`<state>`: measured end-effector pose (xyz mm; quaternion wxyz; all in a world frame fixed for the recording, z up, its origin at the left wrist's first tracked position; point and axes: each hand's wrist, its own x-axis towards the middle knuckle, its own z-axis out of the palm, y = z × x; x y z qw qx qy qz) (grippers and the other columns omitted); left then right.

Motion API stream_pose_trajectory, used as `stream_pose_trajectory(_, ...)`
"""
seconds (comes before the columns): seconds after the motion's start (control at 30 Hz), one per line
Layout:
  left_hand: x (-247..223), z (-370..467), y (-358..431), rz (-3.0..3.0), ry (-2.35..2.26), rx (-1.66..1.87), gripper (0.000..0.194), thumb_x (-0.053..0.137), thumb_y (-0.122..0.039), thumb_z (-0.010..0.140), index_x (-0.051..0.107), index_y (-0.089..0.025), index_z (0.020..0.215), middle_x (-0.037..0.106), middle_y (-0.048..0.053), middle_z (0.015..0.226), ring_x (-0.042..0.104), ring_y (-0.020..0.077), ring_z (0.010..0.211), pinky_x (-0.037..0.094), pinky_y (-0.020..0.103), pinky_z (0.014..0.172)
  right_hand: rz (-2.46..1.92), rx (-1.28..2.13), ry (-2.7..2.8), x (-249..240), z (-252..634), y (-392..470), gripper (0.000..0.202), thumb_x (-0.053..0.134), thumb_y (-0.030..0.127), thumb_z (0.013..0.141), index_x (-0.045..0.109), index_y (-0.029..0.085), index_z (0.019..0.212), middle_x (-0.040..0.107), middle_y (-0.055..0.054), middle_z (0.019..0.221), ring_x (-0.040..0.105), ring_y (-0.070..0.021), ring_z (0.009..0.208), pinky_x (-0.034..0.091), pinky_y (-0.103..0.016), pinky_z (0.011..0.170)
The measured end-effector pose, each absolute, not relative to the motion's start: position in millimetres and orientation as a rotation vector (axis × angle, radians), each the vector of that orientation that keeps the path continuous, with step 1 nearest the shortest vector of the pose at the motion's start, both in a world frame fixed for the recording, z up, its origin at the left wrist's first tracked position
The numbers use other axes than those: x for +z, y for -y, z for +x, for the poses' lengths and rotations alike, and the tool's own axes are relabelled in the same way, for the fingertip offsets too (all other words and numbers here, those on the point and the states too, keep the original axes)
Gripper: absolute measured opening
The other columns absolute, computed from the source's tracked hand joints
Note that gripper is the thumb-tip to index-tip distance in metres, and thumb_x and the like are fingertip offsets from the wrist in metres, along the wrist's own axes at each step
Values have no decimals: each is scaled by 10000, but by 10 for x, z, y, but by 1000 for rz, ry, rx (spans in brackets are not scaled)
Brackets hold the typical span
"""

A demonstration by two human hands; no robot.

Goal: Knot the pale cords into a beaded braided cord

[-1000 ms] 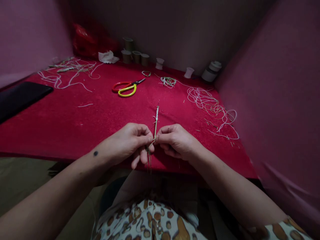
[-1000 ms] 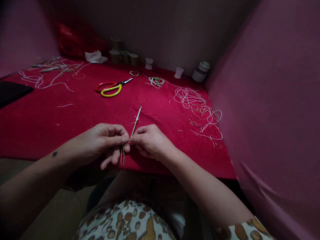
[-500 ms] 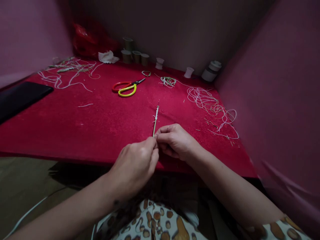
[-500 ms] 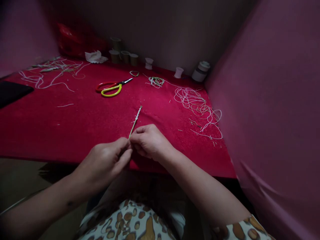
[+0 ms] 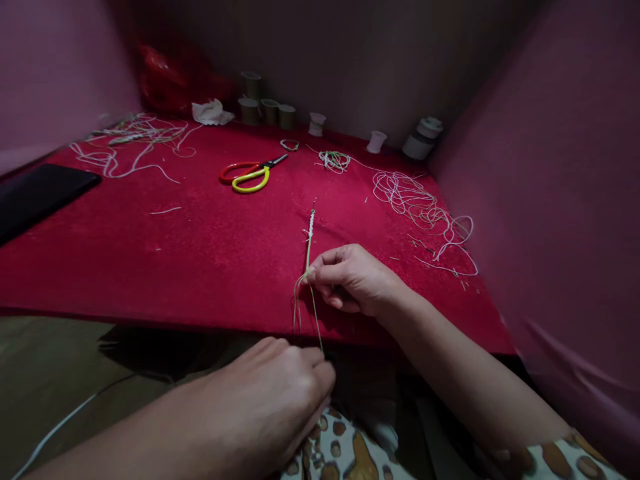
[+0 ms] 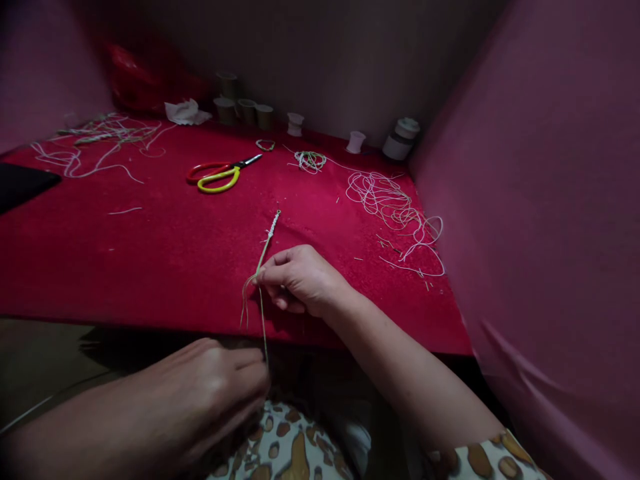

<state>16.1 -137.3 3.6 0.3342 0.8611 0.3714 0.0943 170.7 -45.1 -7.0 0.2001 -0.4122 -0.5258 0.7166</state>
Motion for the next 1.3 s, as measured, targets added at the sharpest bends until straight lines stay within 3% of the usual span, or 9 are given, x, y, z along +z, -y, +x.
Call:
stream_pose_trajectory(0.1, 128, 12, 1229, 1954, -1127, 502, 178, 510, -259, 832, 614, -203, 700, 603, -1, 588, 544, 125, 527, 400, 228, 514, -1154, 2009, 1460, -74, 1707, 444, 109, 602, 182, 714, 539, 155, 629, 474, 63, 424, 341, -48, 283, 187, -176, 245)
stream_pose_trajectory(0.17, 133, -56, 1071, 1567, -1412, 713, 146, 508, -287, 834, 615, -192, 810, 574, -24, 494, 496, 106, 390, 372, 209, 406, -1142, 2009, 1460, -76, 1705, 440, 120, 607, 193, 713, 532, 157, 627, 474, 65, 422, 334, -48, 278, 188, -176, 243)
stream_pose_trajectory(0.23, 89, -77, 932, 1214, -1390, 738, 147, 516, -294, 826, 589, -173, 867, 603, -11, 469, 491, 113, 316, 355, 204, 341, -1134, 2006, 1478, -74, 1702, 439, 113, 613, 203, 713, 546, 152, 636, 471, 65, 415, 335, -47, 276, 192, -173, 242)
stream_pose_trajectory(0.37, -27, -7, 829, 944, -1123, 674, 163, 565, -296, 807, 588, -138, 775, 647, 44, 497, 585, 142, 369, 456, 221, 383, -1154, 1989, 1505, -69, 1701, 442, 112, 612, 204, 712, 556, 145, 634, 469, 61, 417, 355, -45, 285, 210, -160, 247)
stream_pose_trajectory(0.5, -46, 54, 855, 868, -1141, 736, 155, 657, -257, 735, 550, -152, 697, 628, 16, 464, 580, 135, 373, 484, 233, 397, -1168, 1977, 1512, -67, 1695, 441, 119, 601, 209, 717, 535, 156, 634, 473, 60, 420, 340, -51, 278, 204, -164, 237)
stream_pose_trajectory(0.87, -44, 79, 843, 1058, -1229, 729, 135, 562, -239, 773, 486, -209, 665, 414, -93, 310, 342, 73, 229, 286, 168, 250, -1206, 1941, 1497, -65, 1668, 465, 119, 576, 176, 717, 490, 174, 635, 446, 75, 392, 326, -50, 268, 210, -163, 247)
stream_pose_trajectory(1.03, 3, 111, 844, 1033, -1310, 676, 144, 554, -271, 792, 496, -206, 678, 359, -97, 317, 294, 57, 229, 201, 151, 248, -1217, 1867, 1546, -82, 1680, 477, 96, 561, 170, 714, 495, 176, 646, 436, 84, 368, 324, -49, 264, 206, -155, 255)
stream_pose_trajectory(1.3, 63, 165, 840, 842, -1303, 727, 146, 593, -191, 741, 507, -190, 623, 319, -106, 339, 249, 23, 243, 149, 134, 275, -1280, 1736, 1651, -18, 1647, 506, 127, 497, 69, 704, 495, 167, 624, 407, 93, 343, 314, -35, 261, 235, -143, 297)
